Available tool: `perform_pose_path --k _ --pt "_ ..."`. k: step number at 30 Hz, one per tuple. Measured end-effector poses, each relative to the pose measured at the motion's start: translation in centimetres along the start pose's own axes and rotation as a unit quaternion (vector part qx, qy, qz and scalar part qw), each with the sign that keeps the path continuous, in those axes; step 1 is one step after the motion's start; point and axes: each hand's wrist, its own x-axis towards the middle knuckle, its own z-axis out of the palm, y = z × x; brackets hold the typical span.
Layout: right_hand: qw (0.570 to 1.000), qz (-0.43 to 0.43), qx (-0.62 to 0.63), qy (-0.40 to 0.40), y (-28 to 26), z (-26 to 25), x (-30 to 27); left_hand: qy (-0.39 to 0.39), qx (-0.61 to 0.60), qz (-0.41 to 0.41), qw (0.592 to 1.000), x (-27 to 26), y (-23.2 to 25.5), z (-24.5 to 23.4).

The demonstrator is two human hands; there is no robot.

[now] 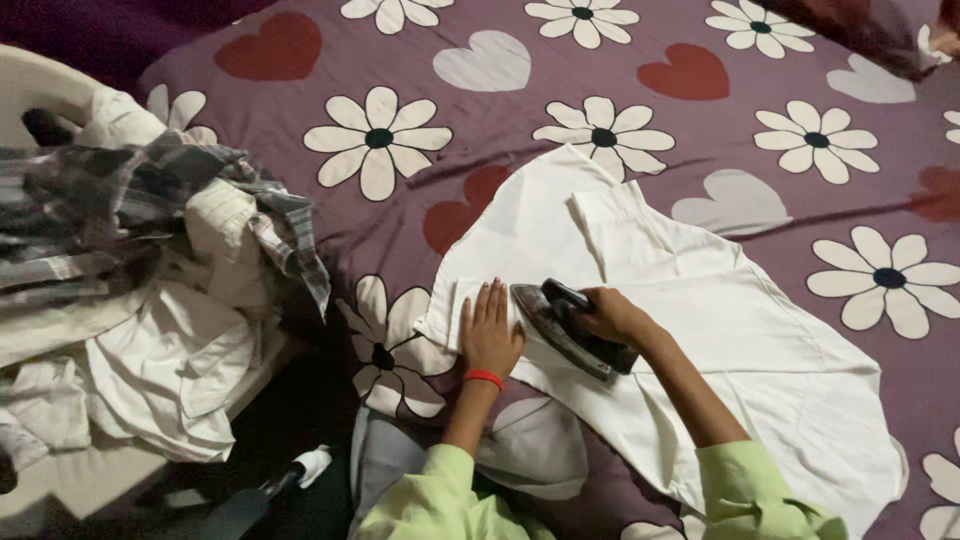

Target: The person irons a white shirt laid out on a bed. They use an iron to smooth the sleeves, body, and collar, adjusting the shirt's position as needed.

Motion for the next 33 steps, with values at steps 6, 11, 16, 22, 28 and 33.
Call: perform_pose_path --k 6,11,16,22,28,33 --pt "0.999 0.038 0.003 0.035 4.9 -0.8 -2.9 0.11 0.04 0.014 0.993 -2.0 -6.2 -0.2" --pt "0.997 0.062 -0.016 0.034 4.9 -1.0 -3.6 0.083 0.04 -0.001 0.996 -2.6 -7.9 -1.5" --pt "0.998 0.058 -0.013 0.03 2.2 -0.2 -2.4 0.08 0.025 -0.004 0.997 -2.7 -8.4 -2.1" --pt "0.999 -0.005 -0.005 0.033 -2.1 2.0 1.1 0.098 0.028 0.003 0.995 -2.9 -8.1 -2.2" --pt "0.999 -0.023 0.027 0.009 -5.7 3.7 2.9 0.094 0.016 -0.006 0.995 -2.9 -7.9 -2.8" --pt "0.999 -0.039 0.03 0.008 -8.8 5.7 3.1 0.127 -0.075 -0.005 0.989 -3.1 -8.5 -1.8"
